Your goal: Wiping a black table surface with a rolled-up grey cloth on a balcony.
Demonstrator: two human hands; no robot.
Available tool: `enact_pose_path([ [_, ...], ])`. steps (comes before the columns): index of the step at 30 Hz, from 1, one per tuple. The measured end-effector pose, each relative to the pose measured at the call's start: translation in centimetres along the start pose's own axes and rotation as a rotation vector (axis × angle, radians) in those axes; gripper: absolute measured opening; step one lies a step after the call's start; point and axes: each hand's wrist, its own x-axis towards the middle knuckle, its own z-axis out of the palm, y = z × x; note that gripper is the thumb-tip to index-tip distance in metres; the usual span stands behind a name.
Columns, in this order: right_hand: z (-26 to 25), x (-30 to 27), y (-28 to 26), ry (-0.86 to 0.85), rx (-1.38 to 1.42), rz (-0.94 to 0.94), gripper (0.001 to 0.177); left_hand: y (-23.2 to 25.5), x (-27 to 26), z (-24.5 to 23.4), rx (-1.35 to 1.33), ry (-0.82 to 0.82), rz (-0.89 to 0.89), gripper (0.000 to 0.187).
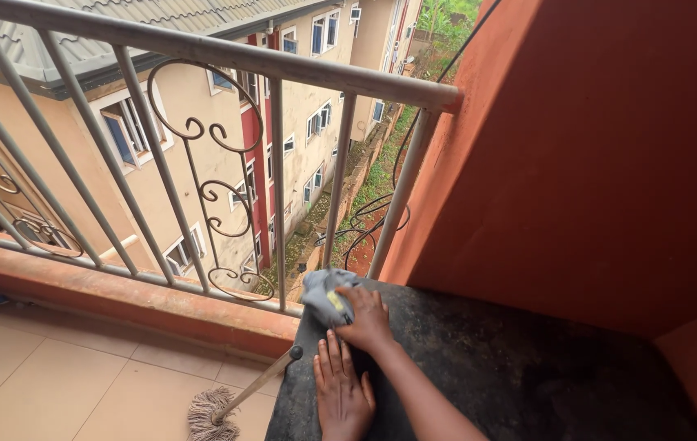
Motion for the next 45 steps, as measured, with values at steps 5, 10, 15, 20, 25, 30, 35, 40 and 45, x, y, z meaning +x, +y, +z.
enact_pose_path([
  [5,-2.9,-1.2,-1.6,-0.223,-0.037,0.136,0.072,0.1,-0.1,-0.5,-0.011,0.003,0.01,0.09],
  [10,1.4,-0.7,-1.1,-0.058,-0.037,-0.059,0.068,0.3,0.1,-0.7,-0.007,-0.052,-0.066,0.098],
  [15,2.3,0.3,-2.3,-0.1,-0.125,-0.194,0.073,1.1,0.6,-2.4,0.066,-0.254,-0.134,0.098],
  [20,2.3,1.7,-3.6,-0.141,-0.193,-0.234,0.064,1.5,0.8,-2.9,0.123,-0.308,-0.149,0.097],
  [25,3.8,3.1,-2.4,-0.026,-0.112,-0.315,0.059,1.4,0.3,-2.3,0.103,-0.193,-0.098,0.094],
  [30,3.4,3.1,-4.2,-0.045,-0.228,-0.111,0.054,0.9,0.2,-1.4,0.136,-0.231,-0.104,0.092],
  [35,3.7,4.5,-1.2,0.036,-0.142,-0.452,0.061,1.3,0.6,-2.5,0.14,-0.226,-0.098,0.09],
  [40,3.6,4.9,-2.5,0.0,-0.211,-0.026,0.064,1.0,1.1,-2.5,0.027,-0.135,-0.165,0.095],
  [45,2.7,5.5,-1.8,-0.082,-0.27,0.086,0.075,0.6,3.0,-2.0,0.143,-0.179,-0.217,0.096],
])
